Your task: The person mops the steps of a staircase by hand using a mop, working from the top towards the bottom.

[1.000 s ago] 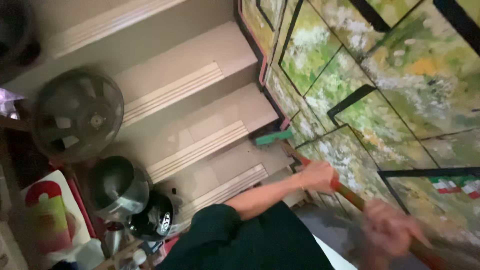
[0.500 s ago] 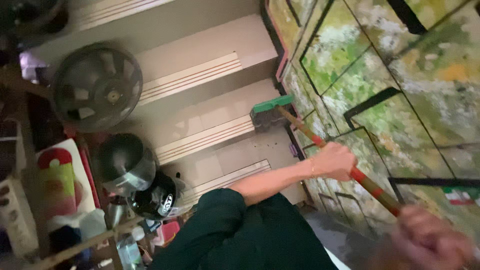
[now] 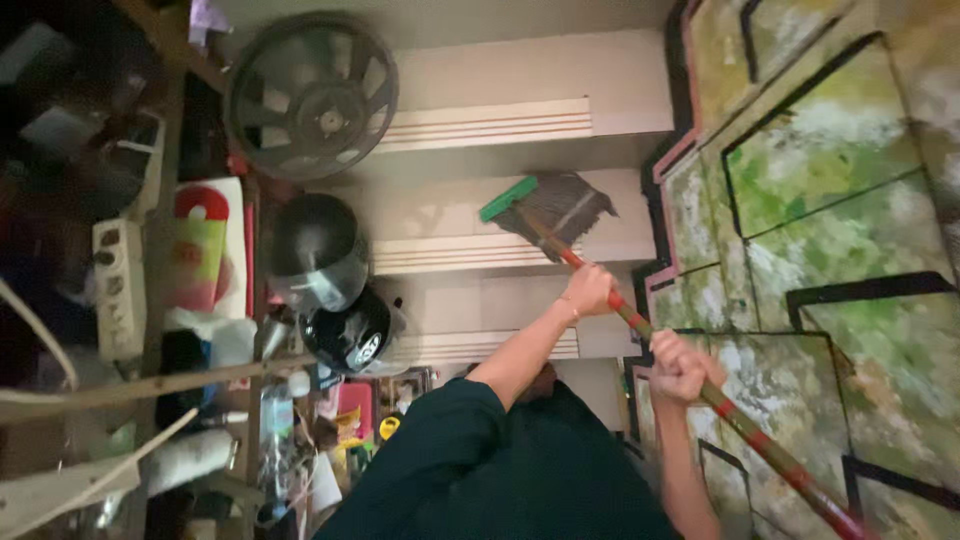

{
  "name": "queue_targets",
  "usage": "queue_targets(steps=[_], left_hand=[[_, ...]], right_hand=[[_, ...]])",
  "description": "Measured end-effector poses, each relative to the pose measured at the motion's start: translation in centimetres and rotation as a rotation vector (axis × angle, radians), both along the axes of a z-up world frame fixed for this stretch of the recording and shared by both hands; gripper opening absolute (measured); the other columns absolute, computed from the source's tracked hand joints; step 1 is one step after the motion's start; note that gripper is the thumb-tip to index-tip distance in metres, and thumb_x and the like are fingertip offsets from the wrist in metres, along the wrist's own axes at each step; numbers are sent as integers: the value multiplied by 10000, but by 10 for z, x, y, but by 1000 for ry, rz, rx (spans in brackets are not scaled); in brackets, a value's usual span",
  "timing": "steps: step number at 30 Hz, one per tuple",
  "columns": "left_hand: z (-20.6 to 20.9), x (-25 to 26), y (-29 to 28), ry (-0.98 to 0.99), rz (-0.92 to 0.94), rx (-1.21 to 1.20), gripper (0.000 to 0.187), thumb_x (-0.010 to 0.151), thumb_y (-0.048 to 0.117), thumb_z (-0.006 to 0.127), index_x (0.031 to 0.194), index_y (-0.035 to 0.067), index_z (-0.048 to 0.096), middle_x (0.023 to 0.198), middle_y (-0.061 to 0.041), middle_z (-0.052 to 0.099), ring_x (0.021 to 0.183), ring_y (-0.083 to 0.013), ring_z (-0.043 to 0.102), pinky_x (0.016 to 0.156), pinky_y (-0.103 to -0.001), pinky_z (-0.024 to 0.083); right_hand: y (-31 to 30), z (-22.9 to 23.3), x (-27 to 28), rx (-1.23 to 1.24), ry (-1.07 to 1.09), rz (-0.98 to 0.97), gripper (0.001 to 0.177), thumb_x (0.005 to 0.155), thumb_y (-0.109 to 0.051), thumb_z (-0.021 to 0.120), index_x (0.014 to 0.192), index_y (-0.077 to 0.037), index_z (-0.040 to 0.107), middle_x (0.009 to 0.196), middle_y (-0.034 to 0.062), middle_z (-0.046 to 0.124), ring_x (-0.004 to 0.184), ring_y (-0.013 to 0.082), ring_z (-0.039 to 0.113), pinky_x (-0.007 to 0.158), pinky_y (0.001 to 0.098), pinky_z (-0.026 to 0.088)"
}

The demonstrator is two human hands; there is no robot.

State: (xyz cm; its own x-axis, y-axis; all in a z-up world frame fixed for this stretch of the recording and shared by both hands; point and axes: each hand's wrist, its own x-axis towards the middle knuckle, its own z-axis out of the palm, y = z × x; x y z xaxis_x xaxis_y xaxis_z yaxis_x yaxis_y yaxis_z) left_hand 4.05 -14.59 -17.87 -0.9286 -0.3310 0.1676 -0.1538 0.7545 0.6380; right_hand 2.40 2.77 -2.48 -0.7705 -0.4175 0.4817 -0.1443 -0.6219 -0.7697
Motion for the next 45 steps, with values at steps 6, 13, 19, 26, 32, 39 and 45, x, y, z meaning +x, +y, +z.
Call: queue_targets(steps=[6,13,19,26,32,39,45], left_hand=[[-18,74,-57,100,296,-7,138,690,233,721,641,103,719,719,-140,708,775,-348,692,803,-482,545],[-17,135,-90,269,653,-12,156,749,153,665,608,94,638,709,-139,679,736,-334,686,808,-468,553],[17,111,-79,212,544,63,200,779,184,664,594,113,639,681,-141,669,675,-317,688,736,-442,557],[-9,167,-170,236,484,-43,159,661,247,724,602,104,688,692,-116,710,706,-337,665,749,-462,528],[-33,177,-180,146,430,4,165,708,256,751,645,106,725,695,-149,696,704,-358,676,730,-476,538],[-9,193,-169,-201,-65,58,138,614,224,724,612,87,702,646,-189,674,680,-399,688,638,-511,558],[-38,232,-195,-351,-314,-11,161,654,222,710,588,95,635,631,-176,633,678,-409,683,644,-517,561]], right_hand=[[-69,21,24,110,-61,269,256,789,-41,436,597,-53,266,531,68,345,480,178,286,538,387,342],[-136,47,46,116,6,541,264,795,-48,448,596,-49,274,535,64,355,471,178,304,555,409,386],[-138,67,22,35,-68,607,240,799,-50,440,632,-63,268,544,49,365,483,176,313,558,382,382],[-209,65,79,194,149,564,195,793,18,423,612,7,353,561,69,383,515,191,358,612,426,451],[-209,57,103,265,219,350,220,851,25,449,641,18,384,603,113,471,548,228,481,646,439,510],[-139,3,157,71,-204,37,335,1014,-72,402,688,-90,326,571,61,379,540,195,357,669,399,491],[-138,-39,214,132,-303,79,318,1047,-89,394,730,-70,395,658,36,429,683,200,454,898,432,499]])
